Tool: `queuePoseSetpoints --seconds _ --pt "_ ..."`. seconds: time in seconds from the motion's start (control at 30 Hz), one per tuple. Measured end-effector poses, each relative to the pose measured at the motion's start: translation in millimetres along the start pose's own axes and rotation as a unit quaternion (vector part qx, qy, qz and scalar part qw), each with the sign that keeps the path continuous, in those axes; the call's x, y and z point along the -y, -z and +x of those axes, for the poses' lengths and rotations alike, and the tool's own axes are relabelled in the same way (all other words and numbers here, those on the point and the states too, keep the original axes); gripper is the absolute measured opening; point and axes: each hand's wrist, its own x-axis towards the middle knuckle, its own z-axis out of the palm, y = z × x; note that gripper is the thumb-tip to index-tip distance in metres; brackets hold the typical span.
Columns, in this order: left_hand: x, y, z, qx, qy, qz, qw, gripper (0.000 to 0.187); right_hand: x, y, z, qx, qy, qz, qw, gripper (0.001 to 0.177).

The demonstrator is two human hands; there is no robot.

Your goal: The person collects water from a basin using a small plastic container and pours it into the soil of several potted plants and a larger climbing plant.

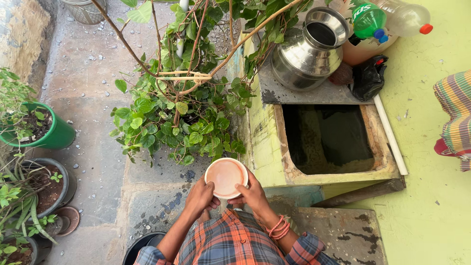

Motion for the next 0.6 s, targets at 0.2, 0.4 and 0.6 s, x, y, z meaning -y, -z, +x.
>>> queuePoseSetpoints --seconds 0.2,0.4,0.6 --pt "5.2 4.8 6.6 -0.016 0.011 0.011 1.0 0.05 7.5 9.4 -16.3 0.08 0.235 -0.335 0.909 0.126" --pt "3.6 3.3 3.7 -0.022 0.012 0.024 0.999 0.055 -8.8 21.2 0.1 0.051 0.377 -0.513 0.769 0.083" --pt "20.0 -2.6 8.3 -0.016 0.027 0.018 0.999 0.054 -4.6 15.8 -0.5 0.037 0.438 -0.505 0.743 0.048"
